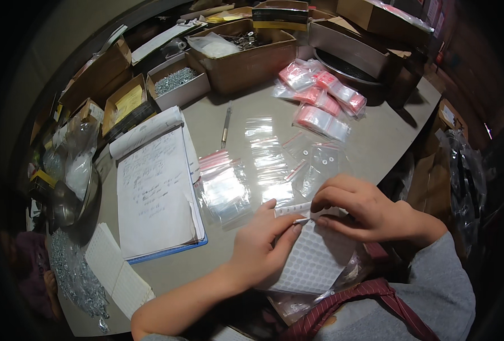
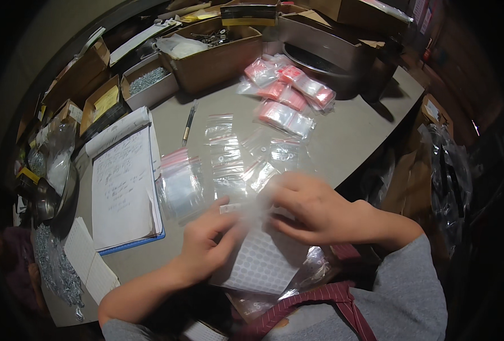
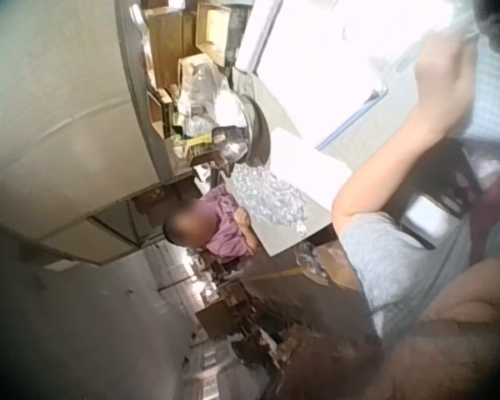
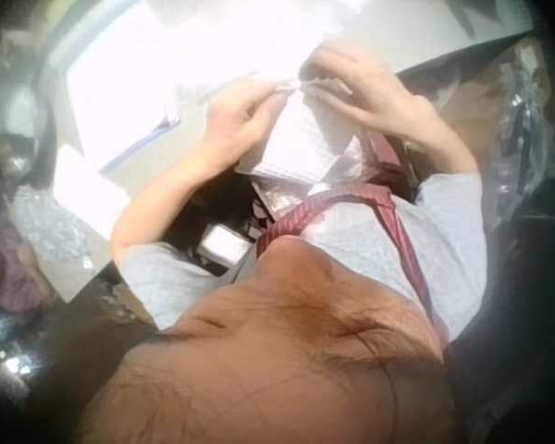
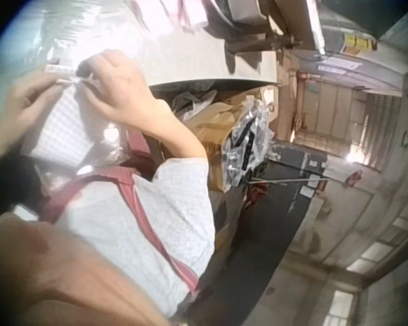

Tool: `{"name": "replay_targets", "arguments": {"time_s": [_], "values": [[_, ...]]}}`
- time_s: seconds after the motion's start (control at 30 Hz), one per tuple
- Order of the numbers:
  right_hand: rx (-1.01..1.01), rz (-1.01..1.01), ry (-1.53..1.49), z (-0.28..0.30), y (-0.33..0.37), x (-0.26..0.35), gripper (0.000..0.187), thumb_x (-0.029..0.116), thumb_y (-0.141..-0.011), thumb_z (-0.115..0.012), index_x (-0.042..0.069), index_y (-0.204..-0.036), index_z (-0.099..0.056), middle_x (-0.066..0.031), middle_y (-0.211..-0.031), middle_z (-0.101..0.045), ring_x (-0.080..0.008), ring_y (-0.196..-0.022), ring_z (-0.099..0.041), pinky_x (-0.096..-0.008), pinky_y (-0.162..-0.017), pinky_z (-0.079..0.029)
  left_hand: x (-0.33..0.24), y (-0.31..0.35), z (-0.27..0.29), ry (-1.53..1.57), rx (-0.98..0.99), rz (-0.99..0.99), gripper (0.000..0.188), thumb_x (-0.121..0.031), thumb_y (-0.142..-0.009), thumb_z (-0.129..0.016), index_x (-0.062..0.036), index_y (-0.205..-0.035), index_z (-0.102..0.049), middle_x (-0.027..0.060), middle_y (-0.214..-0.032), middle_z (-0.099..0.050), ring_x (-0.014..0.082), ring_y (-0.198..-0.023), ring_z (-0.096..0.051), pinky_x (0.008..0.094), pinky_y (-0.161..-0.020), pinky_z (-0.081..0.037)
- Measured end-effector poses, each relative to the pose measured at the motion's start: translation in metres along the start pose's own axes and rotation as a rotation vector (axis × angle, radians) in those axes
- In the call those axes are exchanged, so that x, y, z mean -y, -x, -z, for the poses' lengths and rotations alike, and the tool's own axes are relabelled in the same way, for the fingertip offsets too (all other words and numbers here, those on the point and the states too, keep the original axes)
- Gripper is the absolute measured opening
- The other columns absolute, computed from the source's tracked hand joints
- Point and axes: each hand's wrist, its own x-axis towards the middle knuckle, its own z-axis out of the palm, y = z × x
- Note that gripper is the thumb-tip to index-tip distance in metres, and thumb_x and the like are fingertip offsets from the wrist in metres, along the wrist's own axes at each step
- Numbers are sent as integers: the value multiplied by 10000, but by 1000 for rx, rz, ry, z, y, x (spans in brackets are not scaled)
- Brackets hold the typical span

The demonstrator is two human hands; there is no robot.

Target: The person repeatedly tears off small adhesive labels from a sheet and places them into clear plastic bags on a cluttered workbench. The person handles the label sheet and bags by hand, moving completed bags aside as they continue the process.

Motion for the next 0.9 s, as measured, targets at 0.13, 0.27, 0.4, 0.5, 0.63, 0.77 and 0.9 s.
{"name": "replay_targets", "arguments": {"time_s": [0.13, 0.27, 0.4, 0.5, 0.63, 0.77, 0.9], "values": [[-48, 20, -21, -10, -7, -9, 280, 55, -855, -738, 9, -1105, -620, -161, -1030, -624, -347, -949, -631, -427, -818, -517, 0, -4, 0, -17, 8, -70, 148, -101, -922, -724, -50, -1057, -755, 125, -737, -609, 320, -719, -621, 509, -1076, -484], [-32, 40, -33, -16, -18, -19, 380, 55, -780, -733, 35, -1134, -597, -181, -1045, -611, -418, -990, -598, -498, -857, -500, -1, -6, 2, -9, 25, -126, 140, -98, -921, -722, -42, -1046, -754, 133, -750, -619, 328, -744, -629, 479, -1036, -503], [-22, 126, -30, -22, -28, -21, 367, 47, -756, -727, 35, -1103, -607, -171, -1034, -620, -397, -961, -615, -481, -843, -514, 1, -1, 4, -27, -17, -100, 132, -104, -920, -723, -25, -1024, -745, 158, -804, -658, 350, -815, -646, 450, -975, -522], [-138, 214, 157, -29, -24, -25, 352, 52, -721, -731, 40, -1054, -616, -146, -1009, -621, -351, -912, -631, -444, -793, -531, 3, -3, 2, 32, -27, -55, 127, -106, -924, -717, -10, -1006, -731, 177, -867, -684, 370, -865, -652, 429, -884, -530], [-210, 355, 303, -31, -26, -28, 295, 76, -705, -728, 47, -982, -632, -117, -981, -614, -309, -869, -632, -403, -735, -540, 2, -3, 6, 93, -13, 30, 128, -109, -929, -707, -5, -1003, -719, 179, -900, -689, 369, -871, -653, 422, -803, -518], [-195, 437, 297, -26, -28, -31, 253, 67, -727, -732, 60, -970, -664, -103, -943, -607, -295, -834, -625, -397, -678, -530, 3, -3, 5, 123, -23, 34, 125, -108, -926, -705, -10, -1003, -719, 170, -880, -681, 362, -847, -646, 418, -780, -513], [-188, 222, -75, -4, -55, -45, 207, -35, -751, -690, 51, -937, -661, -91, -864, -636, -307, -792, -646, -381, -701, -524, 1, -4, 3, 105, -26, 65, 109, -87, -916, -703, -15, -994, -724, 156, -834, -666, 359, -818, -636, 430, -770, -507]]}}
